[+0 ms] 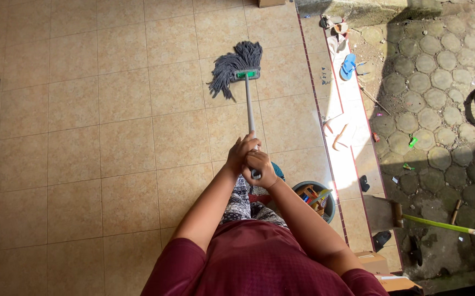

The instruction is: The person mops a tiled floor using a mop, moving it back and forth across different sections of the entryway. The person then picks up a plastic water bottle from a nearby stool and pours water onto the floor before continuing to mop.

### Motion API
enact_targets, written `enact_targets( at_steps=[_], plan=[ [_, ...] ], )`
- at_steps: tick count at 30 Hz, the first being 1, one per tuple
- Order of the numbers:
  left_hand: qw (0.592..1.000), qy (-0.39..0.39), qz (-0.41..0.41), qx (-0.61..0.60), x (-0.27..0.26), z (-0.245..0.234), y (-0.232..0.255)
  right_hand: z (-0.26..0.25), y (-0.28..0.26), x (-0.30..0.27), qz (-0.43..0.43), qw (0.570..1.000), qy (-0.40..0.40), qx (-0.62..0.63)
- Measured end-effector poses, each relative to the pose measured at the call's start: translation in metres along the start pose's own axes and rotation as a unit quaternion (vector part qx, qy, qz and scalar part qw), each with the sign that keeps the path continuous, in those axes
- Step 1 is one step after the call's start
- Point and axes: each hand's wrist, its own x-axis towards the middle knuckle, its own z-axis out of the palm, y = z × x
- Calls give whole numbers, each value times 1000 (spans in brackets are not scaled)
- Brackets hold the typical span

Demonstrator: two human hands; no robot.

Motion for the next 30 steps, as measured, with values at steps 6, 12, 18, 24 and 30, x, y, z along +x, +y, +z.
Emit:
enact_targets(
  at_steps=[6, 12, 18, 24, 30],
  plan=[
    [997, -38, -74, 3, 32, -32, 71, -39, -45, 8, 69, 997, -14, 25],
    [986, -128, -89, -57, 26, -70, 149, -64, -129, 14, 35, 999, 18, -13],
    [991, -35, 84, -102, 38, -11, 92, -56, -68, 4, 34, 988, 143, -53],
    [982, -148, -45, -110, 69, 16, 40, -41, 6, -9, 41, 989, 125, -70],
    [987, -156, -1, -45, 109, -11, 80, -73, -21, 8, 85, 987, 119, -66]
  ],
)
